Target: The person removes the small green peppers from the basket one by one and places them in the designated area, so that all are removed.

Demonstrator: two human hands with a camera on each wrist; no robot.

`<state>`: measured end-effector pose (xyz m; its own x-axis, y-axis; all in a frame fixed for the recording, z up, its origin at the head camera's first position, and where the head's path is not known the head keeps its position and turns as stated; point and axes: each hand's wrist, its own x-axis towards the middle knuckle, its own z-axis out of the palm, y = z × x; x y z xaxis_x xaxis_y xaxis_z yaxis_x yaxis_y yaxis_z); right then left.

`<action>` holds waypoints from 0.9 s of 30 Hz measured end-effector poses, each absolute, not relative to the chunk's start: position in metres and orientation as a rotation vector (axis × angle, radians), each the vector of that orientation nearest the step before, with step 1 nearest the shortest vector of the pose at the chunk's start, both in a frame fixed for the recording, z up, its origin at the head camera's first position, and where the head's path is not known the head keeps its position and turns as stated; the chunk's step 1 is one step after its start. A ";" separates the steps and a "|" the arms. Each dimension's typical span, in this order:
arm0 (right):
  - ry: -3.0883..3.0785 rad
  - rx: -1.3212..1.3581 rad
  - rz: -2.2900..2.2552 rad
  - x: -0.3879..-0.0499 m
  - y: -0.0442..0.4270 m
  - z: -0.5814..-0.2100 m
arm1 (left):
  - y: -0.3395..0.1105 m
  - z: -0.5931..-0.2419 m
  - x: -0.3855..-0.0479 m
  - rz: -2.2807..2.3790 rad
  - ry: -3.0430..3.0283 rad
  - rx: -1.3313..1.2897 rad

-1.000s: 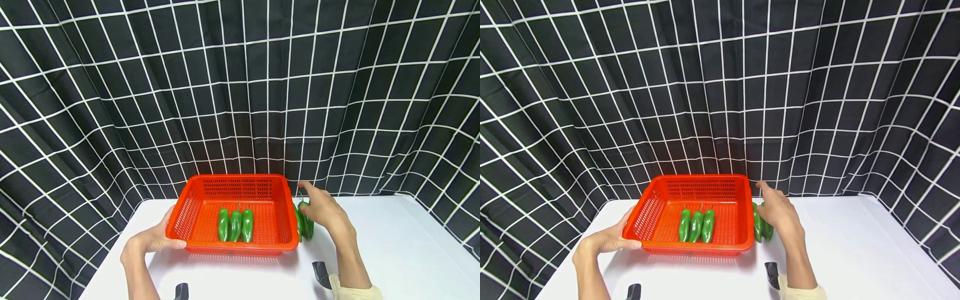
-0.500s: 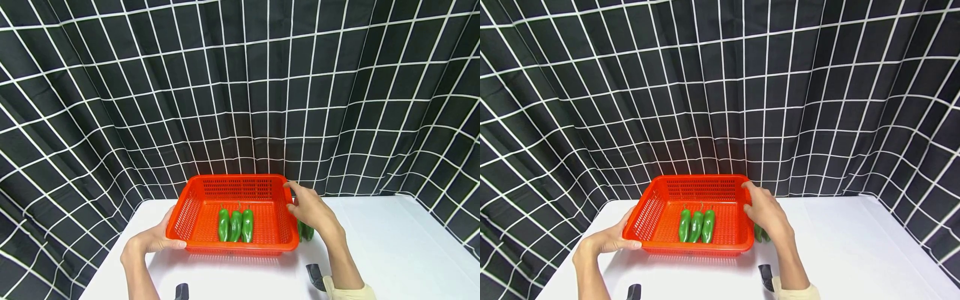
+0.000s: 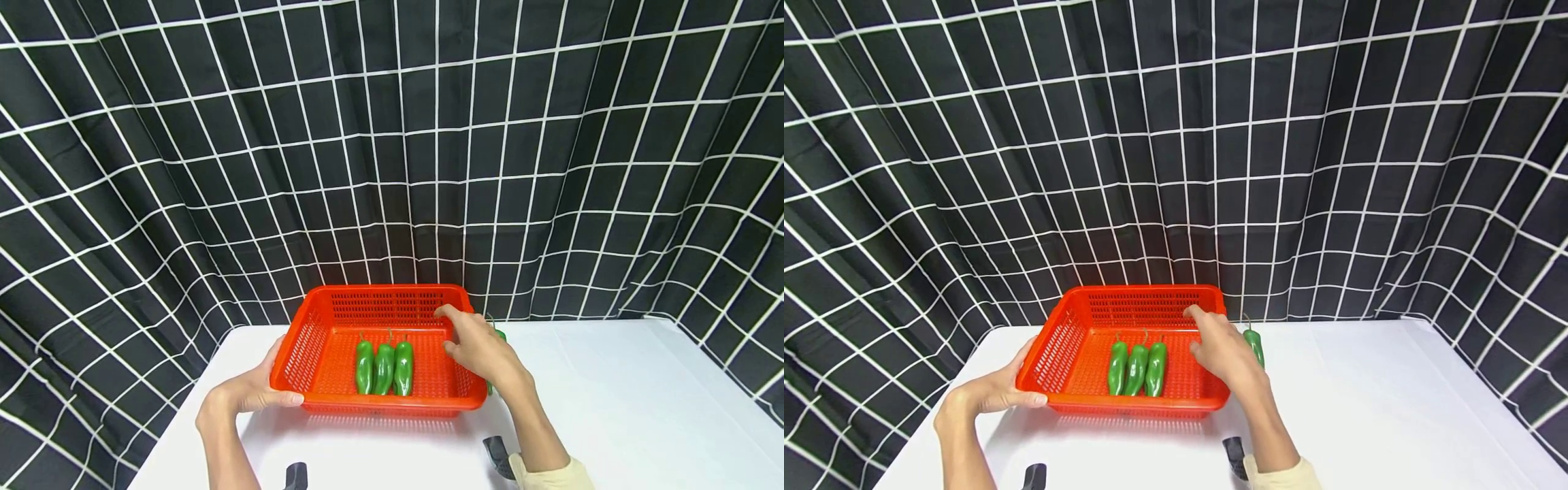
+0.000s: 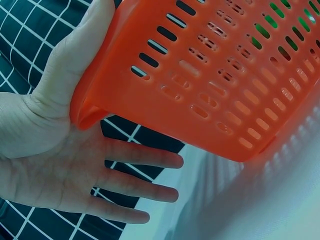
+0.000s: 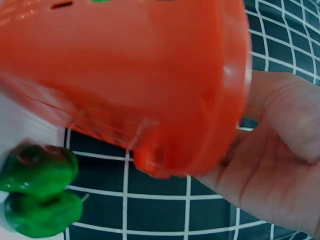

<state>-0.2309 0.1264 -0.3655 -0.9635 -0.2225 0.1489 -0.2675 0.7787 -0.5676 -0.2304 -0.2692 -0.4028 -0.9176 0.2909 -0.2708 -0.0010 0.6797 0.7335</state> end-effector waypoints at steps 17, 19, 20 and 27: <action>-2.961 0.450 0.967 -0.238 0.108 -0.383 | -0.270 -0.403 -0.230 1.104 2.530 0.239; -2.961 0.456 0.970 -0.239 0.106 -0.385 | -0.270 -0.403 -0.230 1.099 2.532 0.239; -2.965 0.453 0.970 -0.239 0.105 -0.386 | -0.270 -0.403 -0.230 1.104 2.530 0.240; -2.965 0.498 0.945 -0.242 0.096 -0.396 | -0.271 -0.404 -0.231 1.081 2.550 0.229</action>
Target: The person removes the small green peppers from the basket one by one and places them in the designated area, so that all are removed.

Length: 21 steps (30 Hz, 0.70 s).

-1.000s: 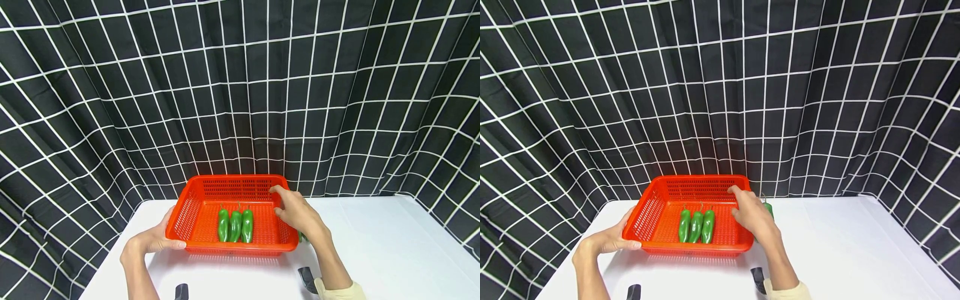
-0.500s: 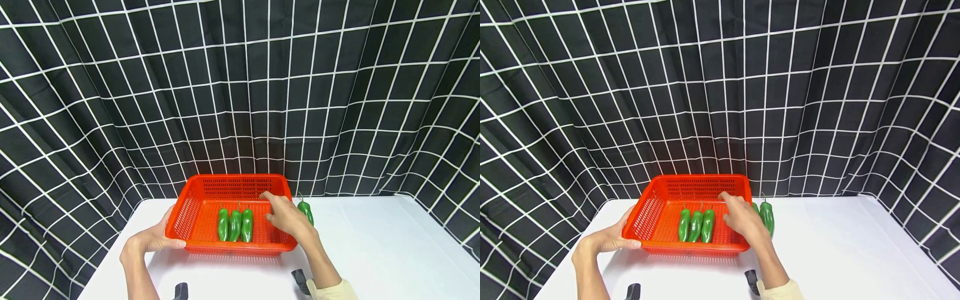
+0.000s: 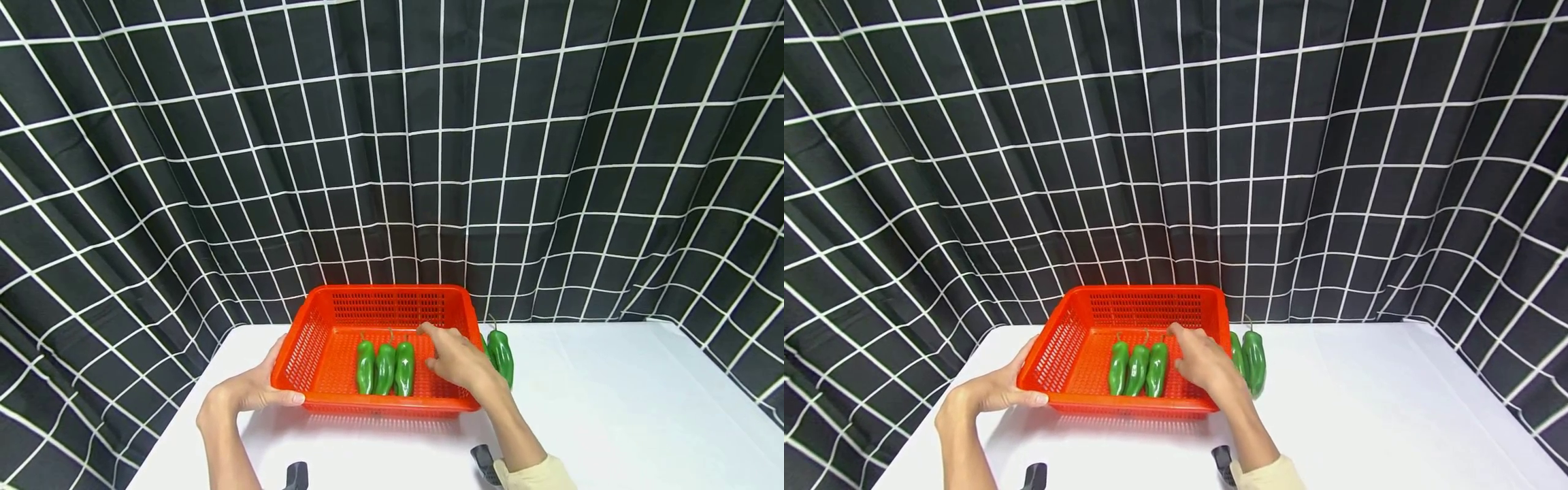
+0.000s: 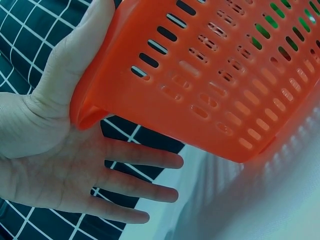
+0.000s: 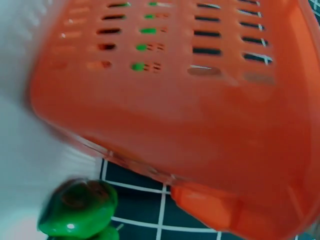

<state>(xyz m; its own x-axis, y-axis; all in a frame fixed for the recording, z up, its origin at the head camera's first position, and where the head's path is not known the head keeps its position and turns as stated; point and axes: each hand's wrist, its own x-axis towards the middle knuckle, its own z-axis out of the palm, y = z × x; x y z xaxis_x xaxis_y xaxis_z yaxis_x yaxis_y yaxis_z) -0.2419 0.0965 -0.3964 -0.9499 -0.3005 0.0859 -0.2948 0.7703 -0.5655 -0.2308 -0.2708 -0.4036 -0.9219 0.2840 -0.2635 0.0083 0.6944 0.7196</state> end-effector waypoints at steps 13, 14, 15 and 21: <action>2.865 -0.632 -0.918 -0.242 0.081 -0.414 | -0.270 -0.403 -0.229 1.081 2.552 0.249; 2.850 -0.627 -0.913 -0.242 0.081 -0.415 | -0.270 -0.403 -0.229 1.082 2.550 0.246; 2.840 -0.620 -0.898 -0.241 0.081 -0.415 | -0.270 -0.403 -0.229 1.077 2.554 0.245; 2.751 -0.628 -0.746 -0.241 0.082 -0.417 | -0.270 -0.402 -0.230 1.061 2.566 0.258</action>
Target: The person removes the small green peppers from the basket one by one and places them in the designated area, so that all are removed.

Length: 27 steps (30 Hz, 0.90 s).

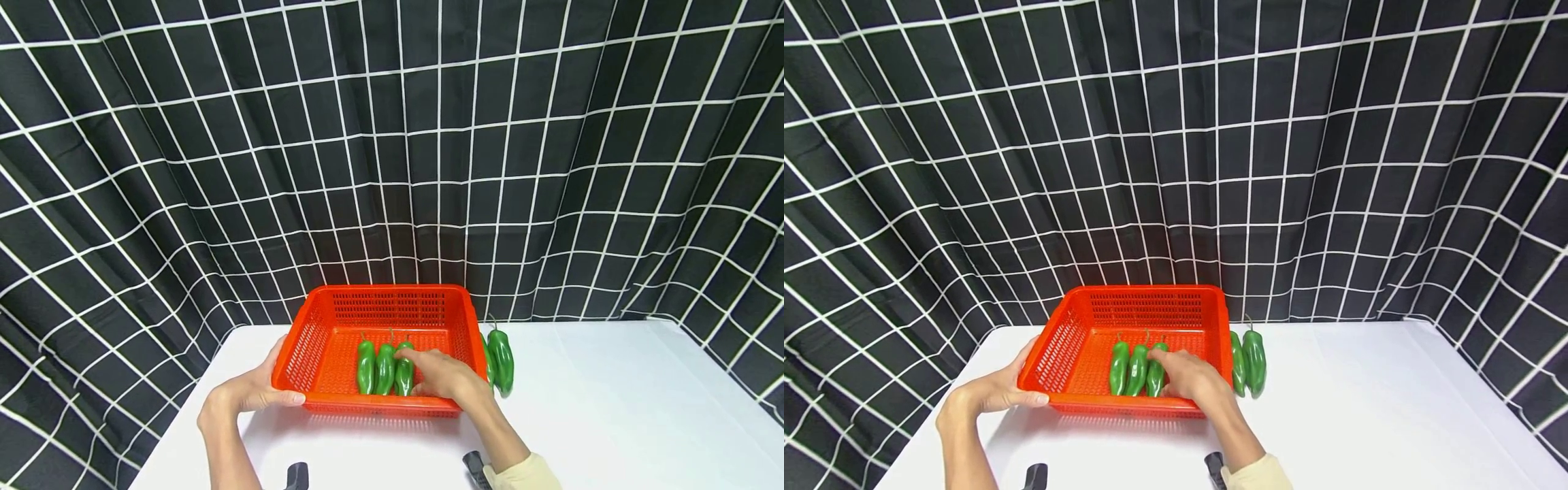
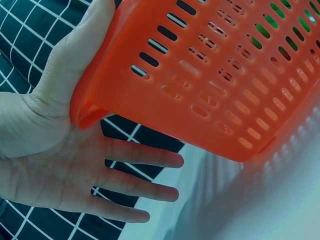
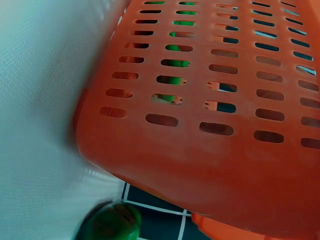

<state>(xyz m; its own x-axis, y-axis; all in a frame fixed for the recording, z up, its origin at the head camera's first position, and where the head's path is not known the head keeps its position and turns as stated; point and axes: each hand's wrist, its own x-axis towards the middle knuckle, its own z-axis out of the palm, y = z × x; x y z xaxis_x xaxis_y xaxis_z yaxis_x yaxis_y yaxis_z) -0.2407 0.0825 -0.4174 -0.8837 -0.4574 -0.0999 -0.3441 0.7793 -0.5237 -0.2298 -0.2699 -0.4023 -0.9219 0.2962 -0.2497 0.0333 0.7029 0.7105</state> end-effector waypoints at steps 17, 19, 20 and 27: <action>2.688 -0.629 -0.664 -0.243 0.083 -0.418 | -0.270 -0.403 -0.230 1.078 2.563 0.256; 2.696 -0.635 -0.670 -0.243 0.083 -0.418 | -0.270 -0.403 -0.230 1.071 2.564 0.249; 2.700 -0.643 -0.669 -0.243 0.083 -0.417 | -0.270 -0.403 -0.230 1.068 2.566 0.249; 2.734 -0.679 -0.651 -0.245 0.082 -0.418 | -0.270 -0.402 -0.230 1.074 2.562 0.241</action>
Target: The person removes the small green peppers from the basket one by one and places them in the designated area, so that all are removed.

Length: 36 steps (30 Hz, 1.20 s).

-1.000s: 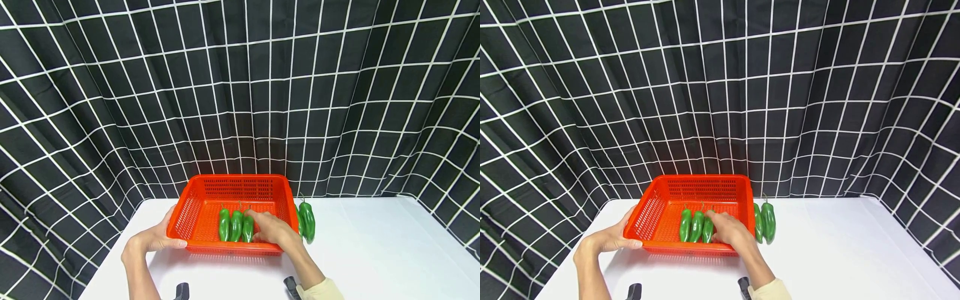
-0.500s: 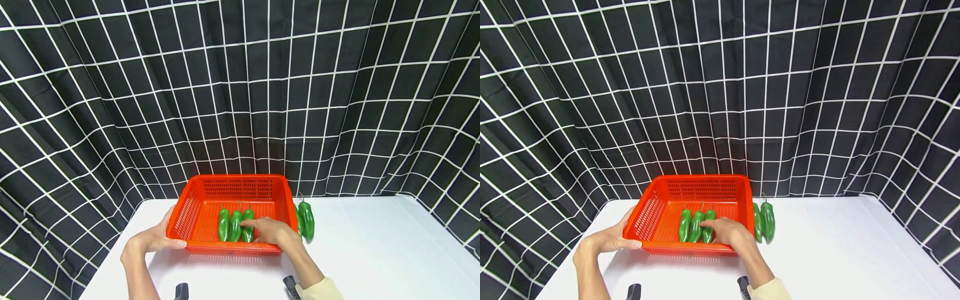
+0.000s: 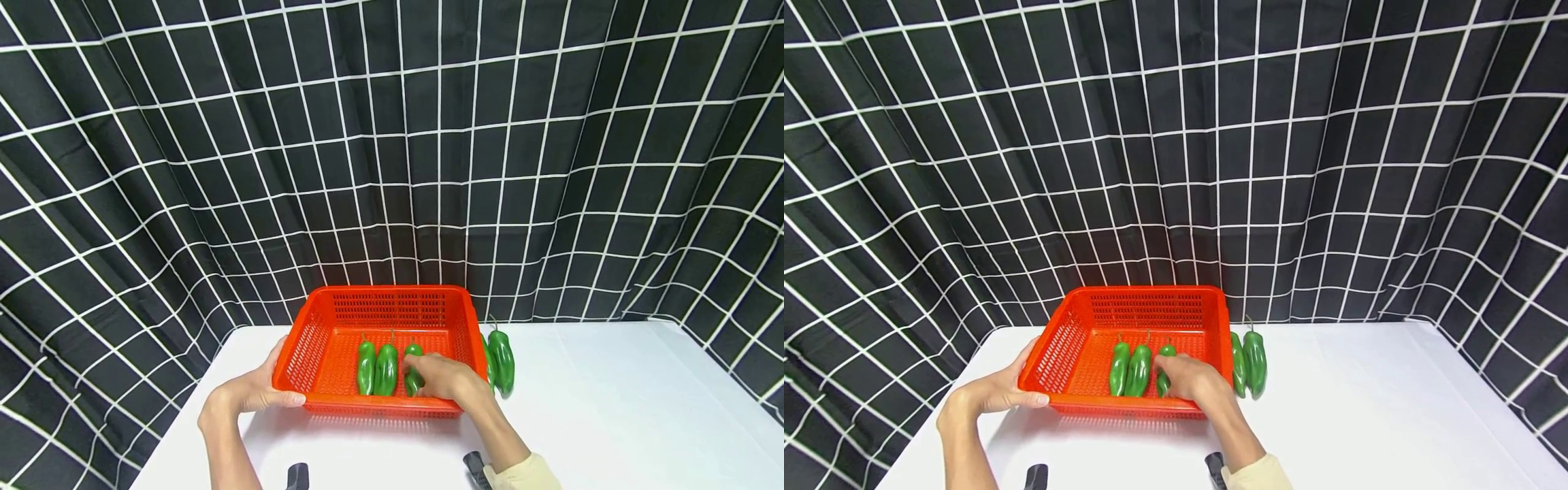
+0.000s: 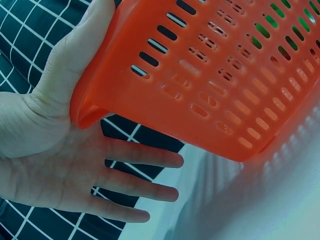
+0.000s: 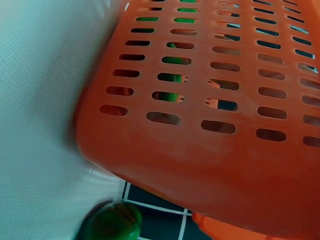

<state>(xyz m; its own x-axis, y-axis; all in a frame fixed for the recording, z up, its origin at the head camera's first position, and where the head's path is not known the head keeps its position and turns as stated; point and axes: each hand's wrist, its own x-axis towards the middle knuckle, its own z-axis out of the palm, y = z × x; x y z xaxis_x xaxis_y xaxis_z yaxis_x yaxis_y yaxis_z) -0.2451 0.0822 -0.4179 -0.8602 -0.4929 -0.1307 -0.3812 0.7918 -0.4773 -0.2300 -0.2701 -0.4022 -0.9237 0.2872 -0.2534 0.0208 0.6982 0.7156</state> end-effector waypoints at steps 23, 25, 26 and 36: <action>2.877 -0.636 -0.796 -0.243 0.081 -0.417 | -0.270 -0.403 -0.230 1.078 2.561 0.270; 2.881 -0.625 -0.809 -0.243 0.081 -0.416 | -0.270 -0.403 -0.230 1.078 2.561 0.272; 2.882 -0.620 -0.813 -0.243 0.081 -0.416 | -0.270 -0.403 -0.230 1.078 2.561 0.274; 2.870 -0.616 -0.925 -0.247 0.081 -0.414 | -0.270 -0.402 -0.230 1.084 2.568 0.261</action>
<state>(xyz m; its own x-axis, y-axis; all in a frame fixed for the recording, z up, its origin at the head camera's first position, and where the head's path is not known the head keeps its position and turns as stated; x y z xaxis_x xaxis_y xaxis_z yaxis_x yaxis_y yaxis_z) -0.2468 0.0812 -0.4144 -0.9179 -0.3922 0.0609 -0.3540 0.7396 -0.5724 -0.2303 -0.2700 -0.4018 -0.9252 0.2958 -0.2379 0.0359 0.6920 0.7210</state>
